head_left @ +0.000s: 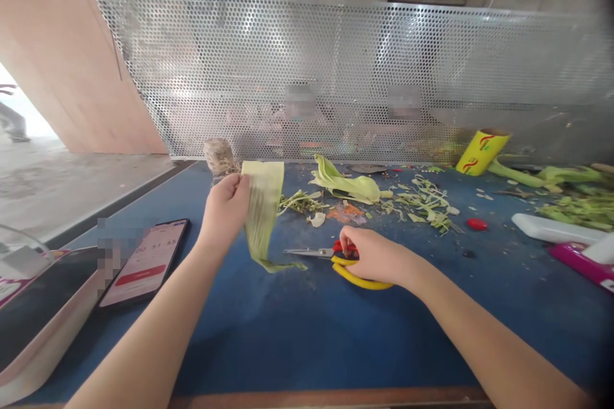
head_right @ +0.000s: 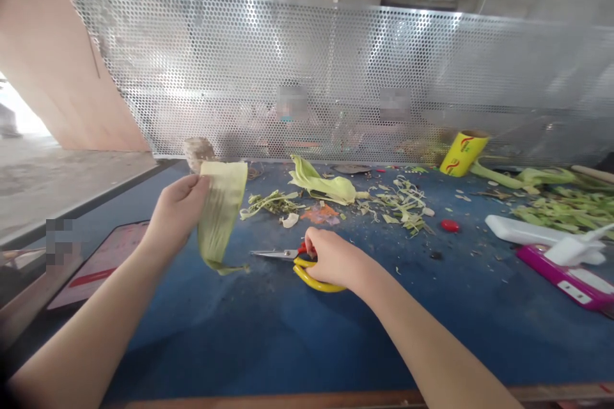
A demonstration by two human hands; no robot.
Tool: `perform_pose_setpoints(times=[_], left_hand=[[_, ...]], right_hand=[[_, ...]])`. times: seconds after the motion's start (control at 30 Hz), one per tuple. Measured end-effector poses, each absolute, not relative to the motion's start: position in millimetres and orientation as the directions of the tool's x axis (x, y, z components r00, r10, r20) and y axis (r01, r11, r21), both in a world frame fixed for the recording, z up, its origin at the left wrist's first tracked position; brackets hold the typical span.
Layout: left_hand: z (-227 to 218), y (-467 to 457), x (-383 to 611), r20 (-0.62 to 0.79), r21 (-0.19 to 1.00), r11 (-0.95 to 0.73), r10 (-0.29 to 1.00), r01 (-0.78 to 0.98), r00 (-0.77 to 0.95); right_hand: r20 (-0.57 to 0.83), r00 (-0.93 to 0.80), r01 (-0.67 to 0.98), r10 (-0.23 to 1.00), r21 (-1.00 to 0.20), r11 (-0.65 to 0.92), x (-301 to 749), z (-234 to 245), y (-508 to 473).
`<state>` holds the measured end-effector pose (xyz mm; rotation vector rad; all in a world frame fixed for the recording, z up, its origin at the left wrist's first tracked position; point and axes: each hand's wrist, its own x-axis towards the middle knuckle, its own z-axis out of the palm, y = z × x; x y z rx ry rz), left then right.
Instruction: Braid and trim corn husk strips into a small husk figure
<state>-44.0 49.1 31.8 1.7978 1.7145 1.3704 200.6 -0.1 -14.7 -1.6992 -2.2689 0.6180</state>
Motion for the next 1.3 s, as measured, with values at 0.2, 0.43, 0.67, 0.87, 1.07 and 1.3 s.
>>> perform_pose_setpoints(times=[0.2, 0.43, 0.67, 0.87, 1.07, 1.3], left_hand=[[26.8, 51.3, -35.6, 0.437, 0.733, -0.241, 0.884, 0.636, -0.169], [24.5, 52.4, -37.4, 0.453, 0.734, -0.237, 0.869, 0.637, -0.199], [25.3, 50.0, -37.9, 0.456, 0.731, -0.249, 0.871, 0.635, -0.184], [25.6, 51.2, -41.2, 0.467, 0.736, -0.251, 0.861, 0.629, -0.203], [23.4, 52.8, -41.3, 0.479, 0.727, -0.266, 0.857, 0.634, -0.19], [22.5, 52.2, -41.5, 0.482, 0.716, -0.261, 0.855, 0.647, -0.189]], right_hand=[[0.15, -0.355, 0.901, 0.923, -0.208, 0.381, 185.3, 0.4, 9.8], [0.204, -0.287, 0.954, 0.936, -0.03, 0.299, 148.1, -18.2, 57.2], [0.198, -0.198, 0.979, 0.96, -0.004, 0.203, 155.1, -9.6, 54.2], [0.275, 0.089, 0.996, 0.957, -0.014, -0.089, 226.1, 29.6, 49.8], [0.38, 0.154, 0.982, 0.912, 0.047, -0.185, 240.8, 40.3, 57.2], [0.14, -0.414, 0.91, 0.9, 0.033, 0.413, 149.5, -11.9, 65.7]])
